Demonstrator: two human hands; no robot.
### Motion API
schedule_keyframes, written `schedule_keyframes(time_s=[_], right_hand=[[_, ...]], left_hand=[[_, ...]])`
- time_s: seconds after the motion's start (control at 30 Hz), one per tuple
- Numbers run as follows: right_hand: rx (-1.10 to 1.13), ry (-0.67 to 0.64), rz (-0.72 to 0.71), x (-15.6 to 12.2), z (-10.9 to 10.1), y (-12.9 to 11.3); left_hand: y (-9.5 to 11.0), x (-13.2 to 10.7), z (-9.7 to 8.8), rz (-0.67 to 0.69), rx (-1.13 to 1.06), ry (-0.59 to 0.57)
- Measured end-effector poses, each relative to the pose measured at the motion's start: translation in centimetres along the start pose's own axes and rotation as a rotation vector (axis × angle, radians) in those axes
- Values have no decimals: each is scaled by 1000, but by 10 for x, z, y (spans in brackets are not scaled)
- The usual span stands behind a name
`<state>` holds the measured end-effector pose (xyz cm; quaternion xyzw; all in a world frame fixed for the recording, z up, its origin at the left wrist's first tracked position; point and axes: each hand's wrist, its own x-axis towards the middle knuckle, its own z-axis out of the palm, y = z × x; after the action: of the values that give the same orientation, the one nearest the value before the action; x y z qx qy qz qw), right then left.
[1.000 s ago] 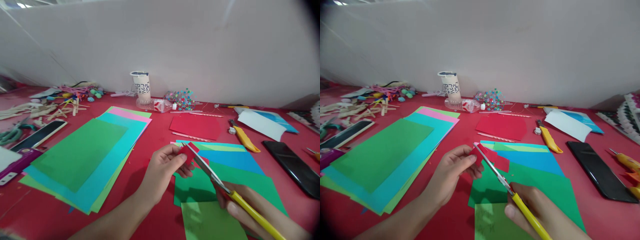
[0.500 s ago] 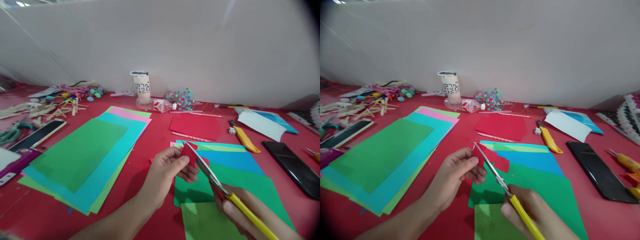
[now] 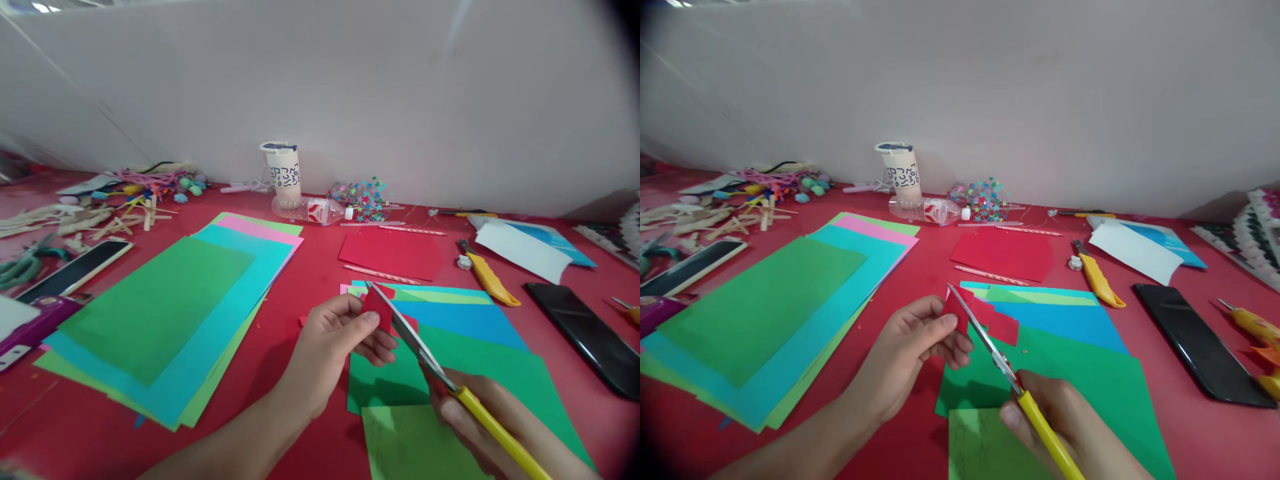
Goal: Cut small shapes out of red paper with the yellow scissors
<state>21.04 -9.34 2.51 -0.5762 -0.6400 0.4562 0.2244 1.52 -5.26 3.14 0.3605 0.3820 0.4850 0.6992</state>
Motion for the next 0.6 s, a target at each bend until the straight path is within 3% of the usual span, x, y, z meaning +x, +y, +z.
schedule_keyframes(time_s=[0.4,0.6], right_hand=[[0,-21,14,0,0,7],[34,24,17,0,-1,4]], left_hand=[[1,1,0,-8,-4,4],[2,3,-1,13,-35,72]])
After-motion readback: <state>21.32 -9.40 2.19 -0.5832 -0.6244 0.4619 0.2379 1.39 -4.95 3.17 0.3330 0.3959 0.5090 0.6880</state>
